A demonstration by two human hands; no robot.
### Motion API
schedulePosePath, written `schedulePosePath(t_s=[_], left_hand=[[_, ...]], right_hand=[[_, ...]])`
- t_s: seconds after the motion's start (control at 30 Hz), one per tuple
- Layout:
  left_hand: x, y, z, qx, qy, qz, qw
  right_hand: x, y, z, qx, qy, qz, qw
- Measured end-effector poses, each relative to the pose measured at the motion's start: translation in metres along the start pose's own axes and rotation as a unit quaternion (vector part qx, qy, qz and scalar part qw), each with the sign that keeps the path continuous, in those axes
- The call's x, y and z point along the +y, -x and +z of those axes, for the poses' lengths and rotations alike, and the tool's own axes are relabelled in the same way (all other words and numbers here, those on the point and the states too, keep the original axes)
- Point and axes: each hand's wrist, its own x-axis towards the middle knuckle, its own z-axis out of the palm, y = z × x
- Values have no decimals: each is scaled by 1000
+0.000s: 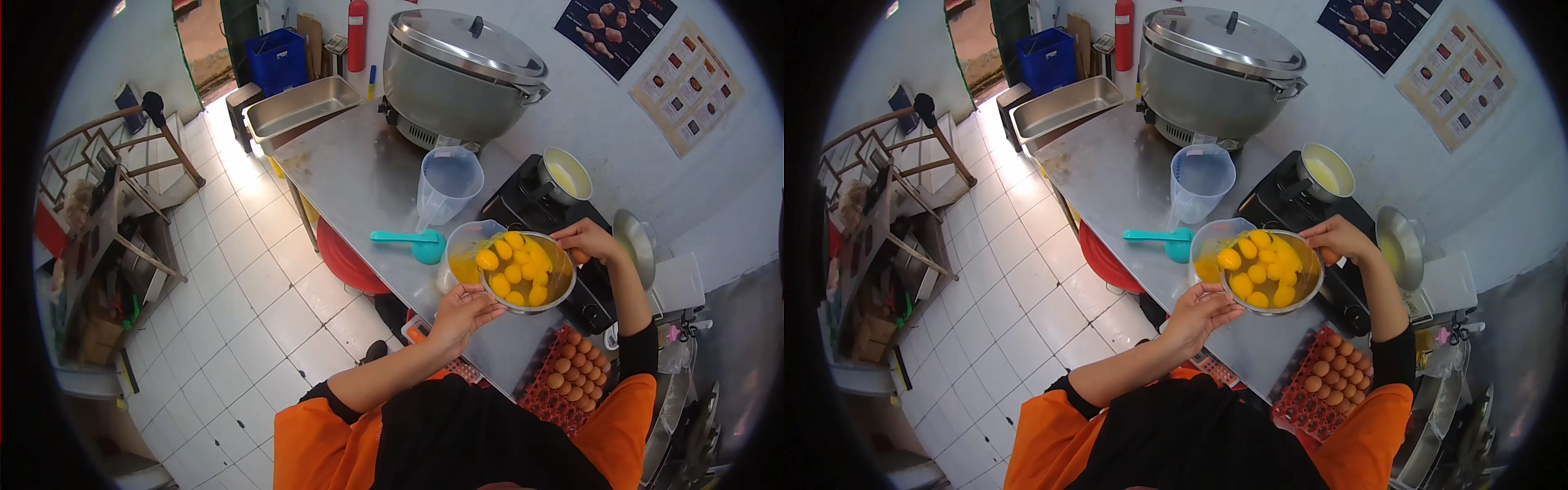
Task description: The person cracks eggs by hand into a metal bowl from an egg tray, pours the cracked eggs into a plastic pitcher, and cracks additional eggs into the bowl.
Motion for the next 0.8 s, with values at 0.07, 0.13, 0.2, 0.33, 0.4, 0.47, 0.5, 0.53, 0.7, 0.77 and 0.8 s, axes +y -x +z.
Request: schedulePosePath(t_s=[0.07,0.13,0.2,0.33,0.4,0.47,0.5,0.53,0.7,0.77,0.8], left_hand=[[1,-4,-2,1,26,-19,999],[3,-8,-3,-1,56,-34,998],[2,-14,-6,-12,70,-40,997],[-1,-21,-6,-13,98,-53,994],[-4,-23,-3,-10,117,-57,991],[-6,-25,-1,-9,131,-64,989],[-7,-27,-1,-10,136,-69,988],[-8,-29,-1,-12,141,-74,987],[-18,-35,-7,-33,167,-84,982],[-18,-38,-7,-42,173,-88,980],[-18,-41,-7,-49,175,-90,979]], right_hand=[[-10,-3,-3,-4,26,17,1000],[-19,-7,-6,-7,67,22,997],[-20,-16,-10,-8,80,25,996],[-38,-23,-13,5,101,48,994],[-48,-28,-13,4,138,28,990],[-58,-32,-13,5,163,35,986],[-64,-35,-13,7,172,52,984],[-71,-36,-13,8,182,68,981],[-109,-37,6,51,345,50,936],[-131,-31,22,73,408,48,909],[-142,-26,31,77,435,46,896]])
